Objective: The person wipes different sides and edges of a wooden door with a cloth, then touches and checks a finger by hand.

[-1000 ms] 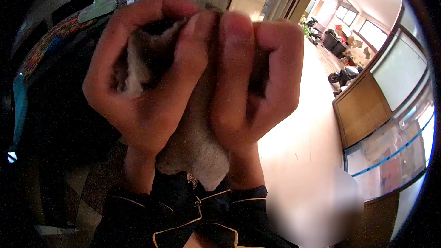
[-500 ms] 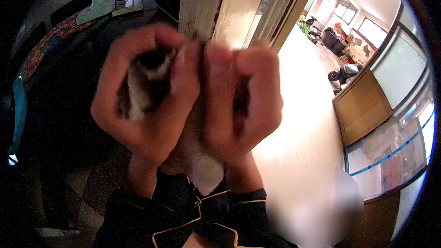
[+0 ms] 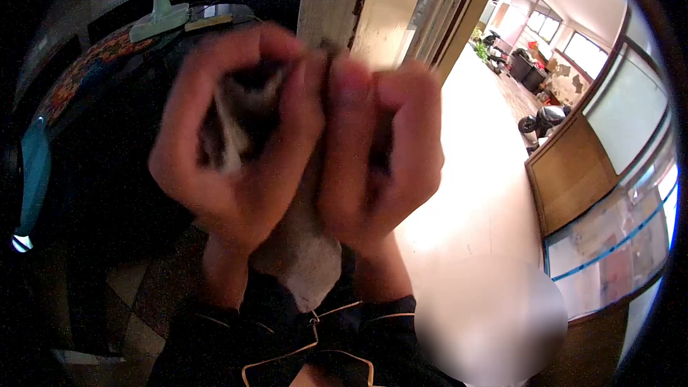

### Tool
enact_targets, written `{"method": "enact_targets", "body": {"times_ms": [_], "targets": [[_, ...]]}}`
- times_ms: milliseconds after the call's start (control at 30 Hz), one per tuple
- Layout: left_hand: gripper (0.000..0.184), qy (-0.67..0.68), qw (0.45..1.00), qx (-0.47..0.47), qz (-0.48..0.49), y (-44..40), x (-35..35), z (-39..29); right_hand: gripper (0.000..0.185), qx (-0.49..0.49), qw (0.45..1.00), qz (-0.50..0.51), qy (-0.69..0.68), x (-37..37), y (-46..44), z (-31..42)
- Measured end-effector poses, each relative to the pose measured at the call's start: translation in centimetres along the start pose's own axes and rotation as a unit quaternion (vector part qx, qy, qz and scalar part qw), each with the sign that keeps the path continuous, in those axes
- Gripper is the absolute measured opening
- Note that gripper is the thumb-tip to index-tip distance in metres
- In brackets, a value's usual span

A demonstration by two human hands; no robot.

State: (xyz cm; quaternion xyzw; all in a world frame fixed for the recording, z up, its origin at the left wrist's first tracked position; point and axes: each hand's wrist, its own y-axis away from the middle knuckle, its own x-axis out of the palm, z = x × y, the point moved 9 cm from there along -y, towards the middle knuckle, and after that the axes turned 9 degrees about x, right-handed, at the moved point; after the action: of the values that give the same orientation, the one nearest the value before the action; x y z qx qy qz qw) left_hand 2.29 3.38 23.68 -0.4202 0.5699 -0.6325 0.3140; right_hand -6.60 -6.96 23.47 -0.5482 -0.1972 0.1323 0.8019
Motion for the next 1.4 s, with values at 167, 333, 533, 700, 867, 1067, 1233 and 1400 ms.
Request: {"method": "enact_targets", "body": {"times_ms": [167,333,533,700,867,1067,1233,1400], "targets": [[0.025,-0.008,1.0,-0.016,-0.003,2.1,-0.3,-0.7,0.02,-0.001,1.0,0.017,0.016,-0.6,1.1,-0.2],[0.025,-0.011,1.0,0.006,-0.029,0.5,0.2,-0.8,0.02,-0.022,0.999,-0.017,0.031,-0.6,-0.7,0.5],[0.024,-0.014,1.0,-0.024,0.014,2.4,0.2,-1.4,0.02,-0.018,0.999,0.017,0.032,-1.5,1.9,-0.3],[0.023,-0.006,0.998,0.046,-0.035,0.3,0.5,-0.9,0.019,-0.014,0.999,-0.023,0.018,-0.9,-0.9,0.3],[0.025,-0.017,1.0,0.002,0.013,2.0,0.5,-1.1,0.017,-0.004,1.0,0.02,0.008,-1.3,2.0,-1.2],[0.026,-0.022,1.0,0.02,-0.002,1.5,0.3,-0.5,0.018,-0.008,1.0,0.002,-0.019,-0.8,1.0,-0.9],[0.025,-0.004,1.0,-0.002,-0.009,0.2,0.4,-0.2,0.02,-0.011,1.0,-0.017,0.011,-0.5,0.0,-0.2],[0.023,-0.019,1.0,0.005,0.009,1.5,0.1,-0.8,0.019,0.001,1.0,0.02,-0.008,-0.7,2.0,-1.1]]}}
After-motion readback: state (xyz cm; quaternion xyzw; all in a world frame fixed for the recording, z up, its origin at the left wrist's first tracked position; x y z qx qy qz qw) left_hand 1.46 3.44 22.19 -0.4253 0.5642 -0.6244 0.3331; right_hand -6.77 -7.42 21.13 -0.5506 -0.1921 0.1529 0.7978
